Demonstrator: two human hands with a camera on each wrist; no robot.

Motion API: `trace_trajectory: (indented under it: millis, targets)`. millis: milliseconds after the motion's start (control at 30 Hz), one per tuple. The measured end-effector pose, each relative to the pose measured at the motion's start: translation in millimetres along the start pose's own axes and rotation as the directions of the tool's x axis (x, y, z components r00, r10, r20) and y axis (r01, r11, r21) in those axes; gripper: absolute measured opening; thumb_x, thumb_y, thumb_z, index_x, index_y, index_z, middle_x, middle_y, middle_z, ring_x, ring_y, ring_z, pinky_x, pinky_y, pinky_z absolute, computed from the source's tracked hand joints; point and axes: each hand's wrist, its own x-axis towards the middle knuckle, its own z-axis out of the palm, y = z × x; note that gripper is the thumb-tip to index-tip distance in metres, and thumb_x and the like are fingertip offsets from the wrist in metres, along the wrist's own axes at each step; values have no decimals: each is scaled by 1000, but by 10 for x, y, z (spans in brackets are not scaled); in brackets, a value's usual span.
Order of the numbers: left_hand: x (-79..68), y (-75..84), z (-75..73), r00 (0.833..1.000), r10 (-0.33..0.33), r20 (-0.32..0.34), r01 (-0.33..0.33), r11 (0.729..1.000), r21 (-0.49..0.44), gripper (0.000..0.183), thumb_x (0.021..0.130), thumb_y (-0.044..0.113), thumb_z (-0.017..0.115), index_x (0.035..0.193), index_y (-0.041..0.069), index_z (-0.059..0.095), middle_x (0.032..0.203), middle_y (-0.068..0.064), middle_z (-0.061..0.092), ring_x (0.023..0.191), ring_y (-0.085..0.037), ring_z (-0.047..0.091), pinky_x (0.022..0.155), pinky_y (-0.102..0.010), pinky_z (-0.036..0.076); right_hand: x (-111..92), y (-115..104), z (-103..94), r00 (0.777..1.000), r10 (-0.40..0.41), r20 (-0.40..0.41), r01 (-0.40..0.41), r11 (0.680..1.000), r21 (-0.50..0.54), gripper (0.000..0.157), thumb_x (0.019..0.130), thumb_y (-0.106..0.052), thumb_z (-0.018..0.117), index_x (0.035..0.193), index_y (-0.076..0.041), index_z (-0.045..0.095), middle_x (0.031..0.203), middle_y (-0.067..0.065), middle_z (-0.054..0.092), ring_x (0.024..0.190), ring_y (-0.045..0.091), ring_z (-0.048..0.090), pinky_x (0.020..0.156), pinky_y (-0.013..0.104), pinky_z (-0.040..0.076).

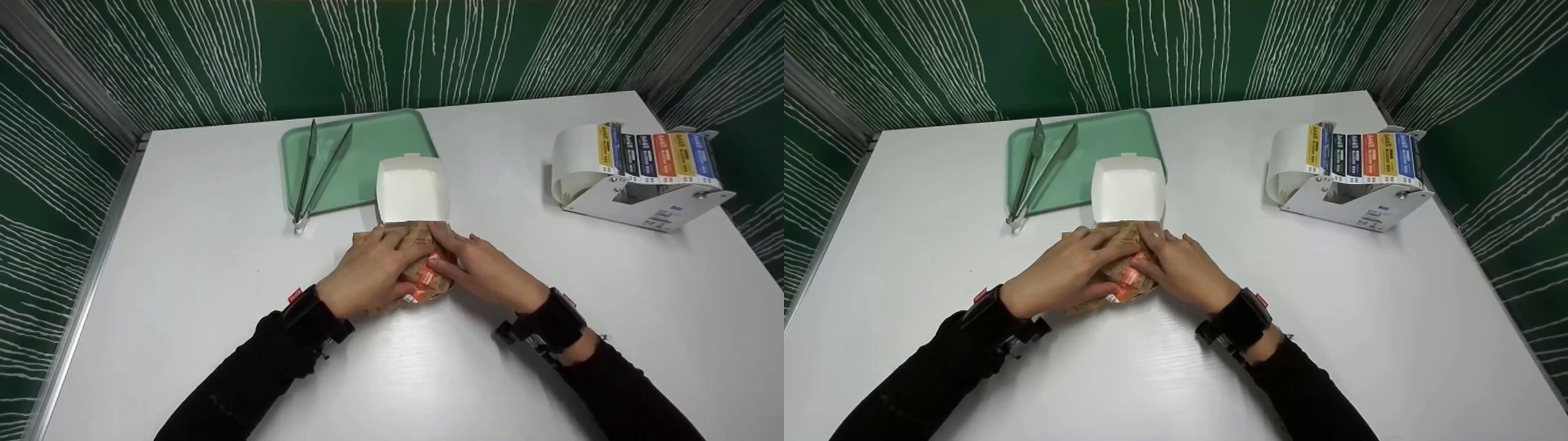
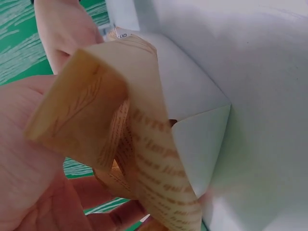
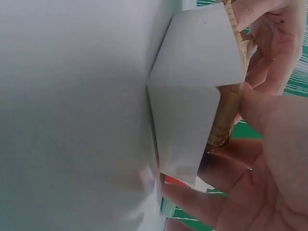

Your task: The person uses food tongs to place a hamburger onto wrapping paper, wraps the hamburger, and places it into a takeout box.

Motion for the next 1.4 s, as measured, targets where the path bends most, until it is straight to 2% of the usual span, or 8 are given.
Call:
trace_trajectory:
  millis: [200,533,733,900,1033,1100,1200,1400]
  targets:
    - [-1,-80,27,999,14,-44,-16,999,-47,82,95,38,84,163,15,45,162,-16,52,145,-38,50,113,-59,49,12,5,-28,997,37,64,-37,999,1,72,112,-39,57,173,-23,22,169,15,43,137,40,63,123,68,36]
    - [-216,-198,104,977,3,-212,-32,990,-137,77,93,44,84,155,13,53,155,-12,56,144,-32,52,122,-51,44,-5,4,-40,998,24,66,-23,1000,-18,71,111,-34,60,172,-22,25,158,21,56,126,36,71,111,62,51]
    - [-504,-175,109,935,-172,-311,129,980,-153,82,84,52,90,147,13,56,130,-11,56,121,-29,53,105,-48,52,-5,5,-52,996,40,80,-39,999,-8,71,111,-36,60,172,-24,26,131,23,73,101,25,72,94,49,58]
    - [-701,-200,122,912,-382,-150,308,878,-367,59,83,51,91,113,10,62,87,-2,66,74,-14,58,68,-30,51,-11,14,-49,995,55,80,-55,999,-4,70,111,-37,59,172,-24,26,147,25,64,116,30,72,101,54,57]
    - [-722,-249,153,912,-400,93,376,722,-581,30,98,40,80,89,13,70,73,-3,72,58,-13,63,56,-24,49,-10,13,-57,993,71,90,-71,997,-2,71,111,-38,59,172,-26,26,157,25,55,133,37,66,110,57,54]
    - [-700,-257,162,914,-383,132,372,666,-647,25,102,30,75,86,12,71,77,-5,75,61,-17,66,55,-25,50,-8,11,-61,992,83,96,-83,997,3,71,111,-38,60,172,-27,26,161,24,50,139,38,62,114,57,51]
    - [-640,-245,167,936,-346,56,293,685,-667,14,103,16,72,90,10,70,88,-5,75,74,-17,68,65,-25,54,-5,15,-61,992,83,99,-84,996,6,71,110,-37,61,171,-26,27,162,24,49,136,38,64,114,57,52]
    - [-479,-221,183,949,-261,-176,122,821,-558,12,96,1,70,101,8,79,106,-6,79,96,-19,71,85,-35,60,1,22,-61,993,69,95,-69,998,-6,69,110,-37,61,171,-23,29,162,22,50,126,34,68,108,55,55]
